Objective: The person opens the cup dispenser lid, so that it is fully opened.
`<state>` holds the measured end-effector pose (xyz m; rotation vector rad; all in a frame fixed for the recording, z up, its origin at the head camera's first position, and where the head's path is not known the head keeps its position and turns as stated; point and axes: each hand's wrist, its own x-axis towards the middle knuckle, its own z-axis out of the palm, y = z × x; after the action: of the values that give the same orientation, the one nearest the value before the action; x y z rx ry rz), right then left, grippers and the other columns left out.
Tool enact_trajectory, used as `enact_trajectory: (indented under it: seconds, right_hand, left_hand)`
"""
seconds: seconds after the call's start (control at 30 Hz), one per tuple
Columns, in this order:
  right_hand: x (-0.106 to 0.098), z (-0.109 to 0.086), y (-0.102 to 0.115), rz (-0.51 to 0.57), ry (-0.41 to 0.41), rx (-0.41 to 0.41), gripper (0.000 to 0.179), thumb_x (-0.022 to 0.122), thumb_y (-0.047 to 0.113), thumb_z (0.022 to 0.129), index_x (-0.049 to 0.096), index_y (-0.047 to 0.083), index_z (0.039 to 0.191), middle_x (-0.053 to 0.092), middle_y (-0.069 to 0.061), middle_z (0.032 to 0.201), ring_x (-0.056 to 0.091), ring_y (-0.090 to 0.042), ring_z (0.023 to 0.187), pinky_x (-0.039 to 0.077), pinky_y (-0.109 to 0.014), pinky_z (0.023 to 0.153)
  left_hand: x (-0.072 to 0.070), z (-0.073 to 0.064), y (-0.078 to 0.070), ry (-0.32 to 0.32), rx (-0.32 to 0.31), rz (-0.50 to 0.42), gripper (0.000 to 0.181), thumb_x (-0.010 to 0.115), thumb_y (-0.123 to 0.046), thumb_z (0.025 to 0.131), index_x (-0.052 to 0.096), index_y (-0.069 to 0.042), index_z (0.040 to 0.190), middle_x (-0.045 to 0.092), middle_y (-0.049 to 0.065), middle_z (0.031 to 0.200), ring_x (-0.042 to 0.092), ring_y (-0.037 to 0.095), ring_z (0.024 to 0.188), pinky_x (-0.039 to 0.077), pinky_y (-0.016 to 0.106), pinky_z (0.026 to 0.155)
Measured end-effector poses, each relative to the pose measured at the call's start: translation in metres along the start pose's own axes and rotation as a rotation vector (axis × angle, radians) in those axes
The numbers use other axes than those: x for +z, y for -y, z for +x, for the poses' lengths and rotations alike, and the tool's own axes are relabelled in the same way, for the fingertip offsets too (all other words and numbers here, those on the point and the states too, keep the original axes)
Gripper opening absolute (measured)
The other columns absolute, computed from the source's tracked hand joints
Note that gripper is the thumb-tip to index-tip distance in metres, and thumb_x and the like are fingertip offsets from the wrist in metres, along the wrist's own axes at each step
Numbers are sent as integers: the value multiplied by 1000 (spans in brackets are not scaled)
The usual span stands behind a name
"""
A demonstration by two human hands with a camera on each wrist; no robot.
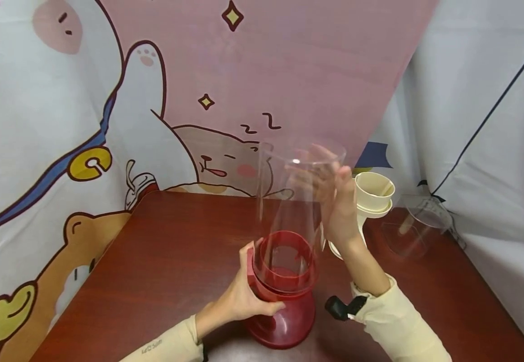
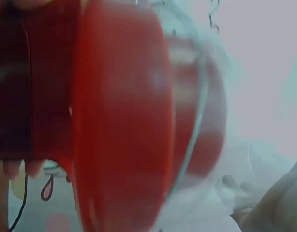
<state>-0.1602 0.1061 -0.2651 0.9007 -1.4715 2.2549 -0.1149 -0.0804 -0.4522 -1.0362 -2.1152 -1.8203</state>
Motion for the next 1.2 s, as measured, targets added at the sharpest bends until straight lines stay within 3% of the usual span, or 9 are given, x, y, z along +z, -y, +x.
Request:
enact_trajectory:
  seconds: [0.1, 0.17, 0.37, 0.53, 0.63, 0.7, 0.83, 0.93, 1.2]
  right_hand:
    - [-11, 9, 0, 43, -86, 85, 85, 54, 75, 85, 51, 7, 135, 68, -8, 126, 71, -25, 108, 57, -37, 89]
    - [-16, 11, 2, 75, -129, 73, 86, 53, 75, 86, 51, 4, 134, 67, -12, 126, 71, -28, 107, 58, -39, 88]
    - [-18, 22, 21, 204, -152, -116, 67, 40, 60, 99, 56, 0, 125, 61, -24, 132, 67, -39, 113, 56, -46, 93]
    - [-10, 42, 28, 130, -250, -206, 65, 18, 49, 103, 56, 0, 122, 62, -22, 130, 67, -36, 111, 56, -41, 93]
    - [-13, 52, 19, 83, -313, -241, 57, 25, 46, 105, 58, 2, 120, 65, -20, 126, 70, -33, 107, 57, -38, 89]
    - [-19, 57, 8, 61, -334, -276, 54, 41, 49, 102, 59, 2, 121, 66, -21, 124, 71, -33, 104, 58, -37, 88]
    - [-36, 64, -17, -32, -350, -330, 85, 70, 67, 79, 57, 0, 130, 65, -21, 125, 71, -30, 102, 58, -35, 87]
    - [-47, 63, -35, -158, -362, -335, 103, 72, 77, 69, 54, -1, 135, 64, -21, 126, 71, -26, 105, 57, -34, 92]
    - [-68, 48, -87, -304, -372, -383, 108, 69, 77, 72, 49, -5, 140, 64, -19, 128, 67, -25, 113, 50, -35, 105]
  left_hand:
    - [-1, 0, 1, -6, -5, 26, 119, 93, -22, 65, 11, -14, 152, 36, 8, 153, 49, 31, 133, 44, 33, 111]
    - [0, 0, 1, -4, -9, 24, 118, 92, -23, 66, 11, -15, 152, 35, 7, 153, 48, 28, 134, 44, 32, 110]
    - [2, 1, 2, 7, 38, -30, 120, 92, -17, 66, 9, -13, 153, 34, 9, 153, 45, 23, 135, 44, 31, 111]
    - [0, 3, 3, -4, 88, -50, 122, 92, -13, 64, 8, -9, 153, 35, 11, 153, 45, 23, 135, 44, 31, 111]
    - [1, 3, 3, -7, 99, -39, 122, 93, -13, 64, 9, -7, 153, 35, 12, 153, 45, 23, 135, 42, 30, 112]
    - [1, 2, 3, -3, 84, -45, 122, 92, -13, 64, 9, -9, 153, 35, 11, 154, 44, 23, 136, 41, 29, 113]
    - [1, 1, 2, 7, 42, -63, 121, 92, -13, 65, 9, -12, 153, 33, 9, 155, 42, 23, 138, 39, 27, 114]
    - [1, 0, 2, 10, 29, -71, 121, 92, -12, 65, 9, -13, 153, 33, 9, 155, 43, 22, 138, 39, 27, 114]
    - [1, 1, 3, 13, 38, -93, 122, 92, -10, 64, 8, -11, 153, 33, 10, 155, 43, 28, 137, 38, 26, 114]
